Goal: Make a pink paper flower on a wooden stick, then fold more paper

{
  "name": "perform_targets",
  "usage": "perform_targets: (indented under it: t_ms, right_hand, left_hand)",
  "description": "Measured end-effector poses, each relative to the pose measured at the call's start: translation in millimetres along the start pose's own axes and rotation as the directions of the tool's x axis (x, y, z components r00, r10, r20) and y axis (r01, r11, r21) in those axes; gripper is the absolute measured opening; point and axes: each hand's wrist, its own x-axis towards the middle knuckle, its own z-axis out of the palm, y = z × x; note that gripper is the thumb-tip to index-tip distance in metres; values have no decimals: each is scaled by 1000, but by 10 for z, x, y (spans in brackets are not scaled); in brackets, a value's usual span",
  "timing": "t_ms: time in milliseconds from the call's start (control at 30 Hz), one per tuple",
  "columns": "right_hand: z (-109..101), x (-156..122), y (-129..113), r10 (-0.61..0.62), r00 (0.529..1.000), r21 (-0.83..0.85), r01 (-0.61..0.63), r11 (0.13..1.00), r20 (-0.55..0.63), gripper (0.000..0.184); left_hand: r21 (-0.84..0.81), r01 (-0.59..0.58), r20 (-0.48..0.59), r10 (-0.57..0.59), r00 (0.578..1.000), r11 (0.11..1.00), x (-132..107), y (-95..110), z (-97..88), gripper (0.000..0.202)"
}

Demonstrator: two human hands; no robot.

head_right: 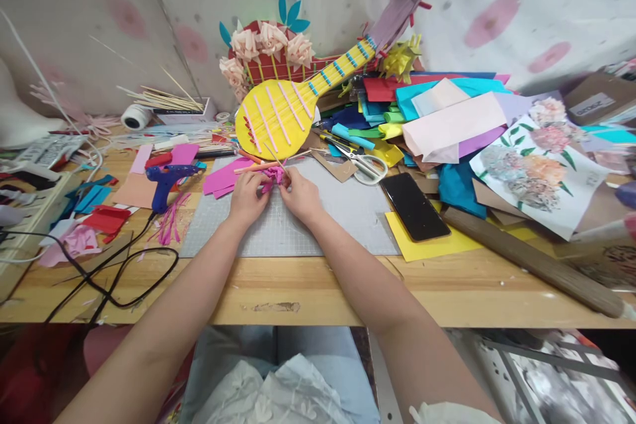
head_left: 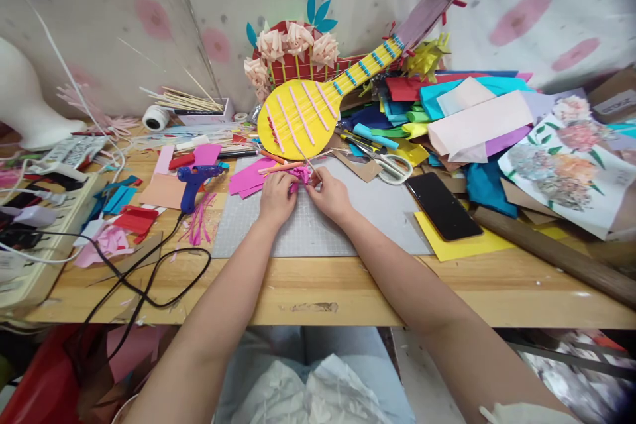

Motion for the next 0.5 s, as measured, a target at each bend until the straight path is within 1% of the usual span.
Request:
perform_targets:
  t_ms: [133, 233, 333, 433, 500]
  right_hand:
    - [-9, 18, 23, 9, 1000, -18, -9, 1000, -11, 22]
    - [-9, 24, 31, 18, 1000, -13, -19, 1000, -23, 22]
    - [0, 10, 23, -7, 1000, -10, 7, 1000, 6, 20]
    - [8, -6, 7, -30, 999, -24, 31, 999, 37, 19]
    - [10, -4, 4, -21, 999, -41, 23, 999, 47, 20]
  left_hand:
    - [-6, 25, 7, -25, 1000, 1000, -4, -19, 5, 18]
    - [30, 29, 24, -29, 999, 999, -12, 24, 9, 20]
    - [49, 20, 51, -22, 998, 999, -15, 86, 13, 25]
    - [8, 39, 47, -39, 998, 999, -9, 103, 21, 16]
    - [-43, 55, 29, -54, 998, 998, -6, 86, 24, 17]
